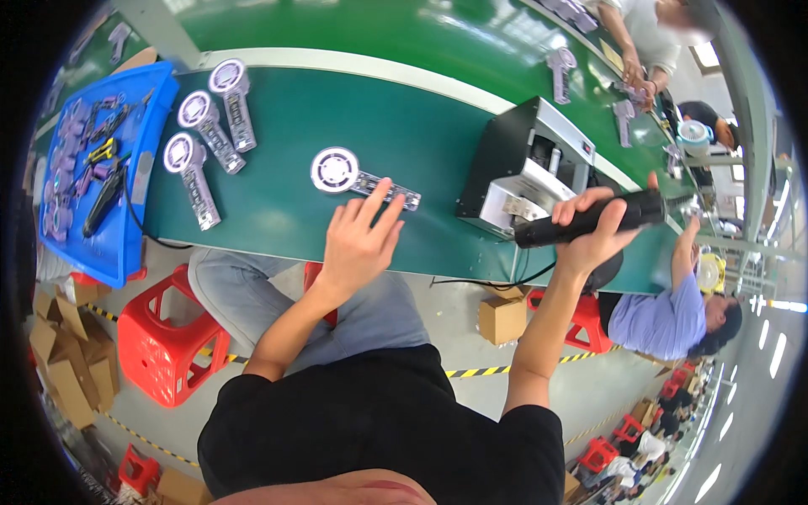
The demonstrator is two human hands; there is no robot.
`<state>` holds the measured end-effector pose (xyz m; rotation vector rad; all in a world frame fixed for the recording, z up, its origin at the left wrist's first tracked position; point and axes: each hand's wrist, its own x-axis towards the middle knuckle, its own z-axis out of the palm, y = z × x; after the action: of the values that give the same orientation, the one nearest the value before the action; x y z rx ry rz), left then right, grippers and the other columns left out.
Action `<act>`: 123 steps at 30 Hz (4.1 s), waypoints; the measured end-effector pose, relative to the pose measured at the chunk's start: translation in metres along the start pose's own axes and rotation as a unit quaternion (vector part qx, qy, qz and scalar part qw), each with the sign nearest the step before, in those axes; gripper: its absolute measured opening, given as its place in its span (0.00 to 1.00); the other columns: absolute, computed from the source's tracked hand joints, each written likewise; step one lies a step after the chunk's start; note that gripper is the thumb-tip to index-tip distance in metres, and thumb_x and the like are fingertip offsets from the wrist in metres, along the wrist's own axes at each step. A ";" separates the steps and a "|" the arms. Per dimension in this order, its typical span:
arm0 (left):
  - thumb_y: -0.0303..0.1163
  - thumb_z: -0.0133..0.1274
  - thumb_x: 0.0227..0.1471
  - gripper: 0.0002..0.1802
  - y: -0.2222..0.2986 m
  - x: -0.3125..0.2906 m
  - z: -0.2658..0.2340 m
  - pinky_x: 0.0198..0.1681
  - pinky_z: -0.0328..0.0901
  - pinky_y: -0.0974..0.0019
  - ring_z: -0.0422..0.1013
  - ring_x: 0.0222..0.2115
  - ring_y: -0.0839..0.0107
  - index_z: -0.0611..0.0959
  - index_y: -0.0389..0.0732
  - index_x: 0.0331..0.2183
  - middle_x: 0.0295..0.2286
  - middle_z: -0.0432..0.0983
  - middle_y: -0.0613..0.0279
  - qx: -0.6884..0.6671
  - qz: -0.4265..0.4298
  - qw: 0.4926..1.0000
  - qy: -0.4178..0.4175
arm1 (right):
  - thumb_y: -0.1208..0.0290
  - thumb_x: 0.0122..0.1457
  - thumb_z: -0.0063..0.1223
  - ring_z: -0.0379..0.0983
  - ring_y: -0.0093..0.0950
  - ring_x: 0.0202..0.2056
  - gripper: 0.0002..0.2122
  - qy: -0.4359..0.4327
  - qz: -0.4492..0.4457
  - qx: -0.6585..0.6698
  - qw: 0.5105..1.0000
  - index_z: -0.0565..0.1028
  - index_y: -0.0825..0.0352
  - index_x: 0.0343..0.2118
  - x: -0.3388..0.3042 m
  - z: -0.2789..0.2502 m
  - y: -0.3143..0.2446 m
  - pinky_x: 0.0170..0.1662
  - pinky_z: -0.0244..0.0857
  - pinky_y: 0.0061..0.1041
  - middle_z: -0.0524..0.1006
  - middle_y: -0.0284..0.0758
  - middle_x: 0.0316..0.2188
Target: Assemble small handheld electronic fans on a factory production line using an electric screwdriver.
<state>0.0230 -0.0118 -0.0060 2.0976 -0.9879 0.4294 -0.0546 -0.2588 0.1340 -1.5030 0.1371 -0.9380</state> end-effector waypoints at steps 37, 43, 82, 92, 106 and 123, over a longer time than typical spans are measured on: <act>0.26 0.59 0.40 0.17 -0.002 0.000 0.003 0.25 0.59 0.66 0.67 0.26 0.67 0.83 0.38 0.37 0.47 0.73 0.55 0.065 0.028 0.997 0.013 | 0.55 0.58 0.55 0.66 0.26 0.14 0.33 -0.125 -0.089 0.052 0.987 0.44 0.51 0.55 -0.046 0.105 0.045 0.18 0.65 0.29 0.68 0.35 0.19; 0.31 0.60 0.41 0.21 0.004 0.000 0.003 0.30 0.60 0.62 0.67 0.29 0.65 0.80 0.39 0.42 0.47 0.73 0.55 0.101 0.025 0.995 -0.008 | 0.54 0.57 0.57 0.65 0.27 0.13 0.33 -0.123 -0.116 0.060 0.984 0.45 0.54 0.54 -0.050 0.104 0.046 0.18 0.66 0.29 0.69 0.36 0.19; 0.27 0.52 0.44 0.20 -0.070 0.041 -0.059 0.58 0.44 0.35 0.61 0.49 0.51 0.77 0.38 0.43 0.36 0.69 0.47 0.323 -0.191 0.926 0.041 | 0.52 0.63 0.42 0.66 0.30 0.19 0.20 -0.032 -0.158 0.007 0.987 0.63 0.69 0.29 -0.030 -0.036 -0.022 0.26 0.65 0.30 0.65 0.37 0.17; 0.31 0.56 0.38 0.36 0.044 0.018 0.001 0.55 0.48 0.32 0.64 0.38 0.58 0.71 0.37 0.53 0.31 0.65 0.55 0.150 -0.053 0.986 -0.049 | 0.70 0.59 0.54 0.66 0.28 0.15 0.32 -0.011 -0.175 -0.006 0.984 0.46 0.64 0.60 -0.006 0.001 -0.015 0.19 0.66 0.30 0.70 0.40 0.20; 0.28 0.53 0.33 0.30 0.039 -0.006 0.025 0.54 0.51 0.34 0.68 0.34 0.60 0.78 0.31 0.45 0.31 0.70 0.55 0.087 -0.013 0.995 0.041 | 0.73 0.62 0.47 0.65 0.27 0.14 0.28 0.008 -0.085 -0.040 0.996 0.46 0.63 0.60 0.000 0.009 -0.020 0.17 0.64 0.30 0.68 0.38 0.20; 0.28 0.53 0.32 0.30 0.035 -0.004 0.027 0.54 0.53 0.38 0.68 0.33 0.61 0.78 0.30 0.44 0.30 0.70 0.55 0.074 -0.012 0.996 0.051 | 0.57 0.62 0.50 0.64 0.27 0.15 0.32 -0.022 -0.041 -0.034 0.998 0.48 0.57 0.63 0.023 0.002 -0.004 0.19 0.61 0.28 0.67 0.37 0.21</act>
<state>-0.0069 -0.0448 -0.0079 2.1939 -0.8939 0.6077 -0.0402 -0.2703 0.1488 -1.6021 0.0764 -0.9724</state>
